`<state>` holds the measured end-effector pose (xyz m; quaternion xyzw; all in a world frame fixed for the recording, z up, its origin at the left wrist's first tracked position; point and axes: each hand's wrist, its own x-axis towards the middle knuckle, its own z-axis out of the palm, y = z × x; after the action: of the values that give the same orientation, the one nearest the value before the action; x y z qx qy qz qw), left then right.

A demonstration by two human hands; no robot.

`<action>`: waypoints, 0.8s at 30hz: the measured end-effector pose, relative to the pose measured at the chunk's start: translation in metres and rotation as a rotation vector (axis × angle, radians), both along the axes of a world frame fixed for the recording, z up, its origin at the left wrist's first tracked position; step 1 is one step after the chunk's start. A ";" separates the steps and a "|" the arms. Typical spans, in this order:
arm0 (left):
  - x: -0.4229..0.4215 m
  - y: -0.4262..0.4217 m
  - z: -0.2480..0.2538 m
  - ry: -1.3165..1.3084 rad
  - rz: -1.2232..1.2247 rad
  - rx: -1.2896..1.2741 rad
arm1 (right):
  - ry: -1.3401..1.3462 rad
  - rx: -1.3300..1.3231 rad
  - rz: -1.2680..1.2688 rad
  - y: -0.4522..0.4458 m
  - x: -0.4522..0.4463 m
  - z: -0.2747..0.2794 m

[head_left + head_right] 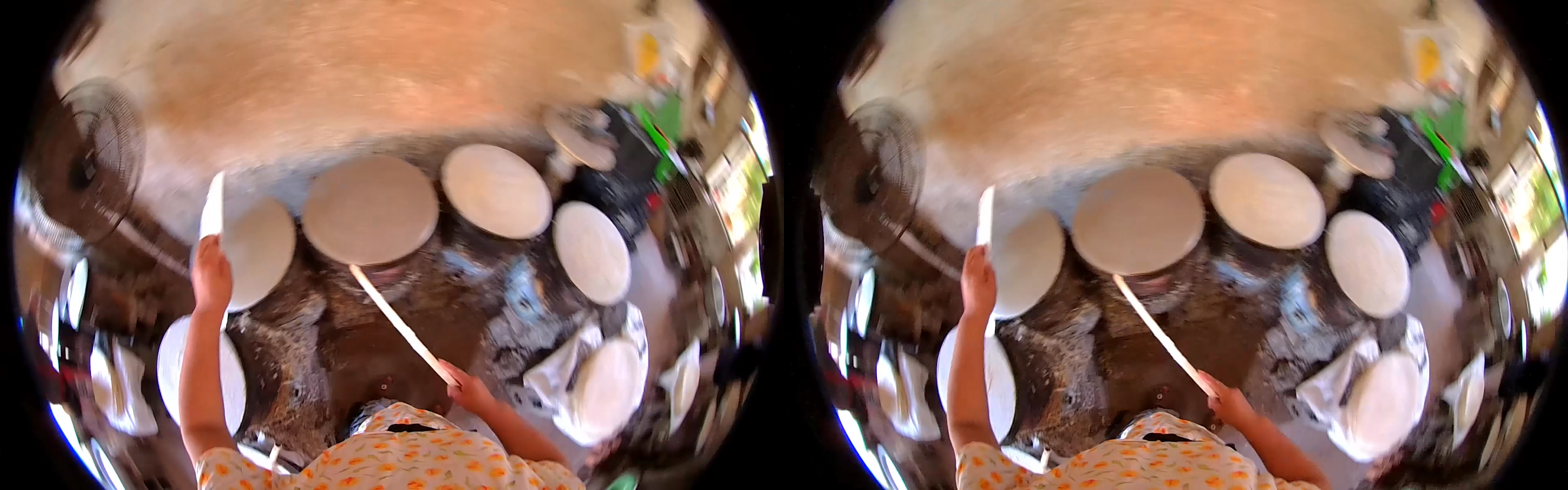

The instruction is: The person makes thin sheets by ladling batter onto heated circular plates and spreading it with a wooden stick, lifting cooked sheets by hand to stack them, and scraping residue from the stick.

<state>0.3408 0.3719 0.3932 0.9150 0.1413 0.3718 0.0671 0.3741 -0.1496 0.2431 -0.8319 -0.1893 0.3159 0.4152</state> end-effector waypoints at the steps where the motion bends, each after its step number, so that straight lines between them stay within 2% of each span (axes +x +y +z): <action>1: 0.011 -0.018 0.002 0.033 -0.059 -0.035 | 0.002 -0.003 -0.081 -0.010 -0.005 0.000; 4: 0.048 -0.081 0.006 0.260 -0.222 -0.253 | 0.032 -0.050 -0.217 -0.041 -0.018 0.002; 6: 0.067 -0.148 -0.005 0.202 -0.404 -0.306 | 0.101 0.070 -0.364 -0.072 -0.034 0.007; 8: 0.086 -0.223 -0.012 0.390 -0.586 -0.522 | 0.125 0.078 -0.525 -0.108 -0.057 0.006; 10: 0.092 -0.310 -0.014 0.395 -0.798 -0.525 | 0.183 0.222 -0.781 -0.147 -0.085 -0.012; 11: 0.089 -0.359 -0.011 0.370 -0.923 -0.576 | 0.073 0.162 -0.874 -0.167 -0.103 -0.023; 12: 0.089 -0.402 -0.015 0.338 -1.126 -0.692 | 0.072 0.162 -0.939 -0.186 -0.121 -0.019; 13: 0.088 -0.445 -0.011 0.289 -1.257 -0.652 | 0.178 0.253 -1.101 -0.203 -0.136 -0.012; 14: 0.082 -0.489 -0.001 0.324 -1.318 -0.793 | 0.284 0.354 -1.255 -0.221 -0.151 -0.008; 16: 0.084 -0.555 -0.007 0.327 -1.445 -0.933 | 0.216 0.335 -1.395 -0.254 -0.197 -0.029; 17: 0.085 -0.590 -0.009 0.345 -1.484 -0.931 | 0.206 0.339 -1.545 -0.267 -0.218 -0.029; 18: 0.087 -0.624 -0.011 0.252 -1.488 -1.100 | 0.195 0.343 -1.692 -0.279 -0.237 -0.029; 19: 0.091 -0.653 -0.016 0.159 -1.479 -1.271 | 0.186 0.350 -1.726 -0.287 -0.258 -0.029; 20: 0.097 -0.678 -0.023 0.180 -1.508 -1.273 | 0.160 0.343 -1.834 -0.294 -0.280 -0.029; 22: 0.110 -0.725 -0.046 0.349 -1.428 -1.627 | 0.127 0.333 -1.970 -0.298 -0.321 -0.030; 24: 0.122 -0.770 -0.085 0.415 -1.387 -1.722 | 0.064 0.273 -2.065 -0.294 -0.355 -0.036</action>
<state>0.4632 -0.3976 0.3079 0.4889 -0.1802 -0.1268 0.8441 0.0196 -0.4432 0.2069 -0.5263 0.5914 -0.1951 0.5790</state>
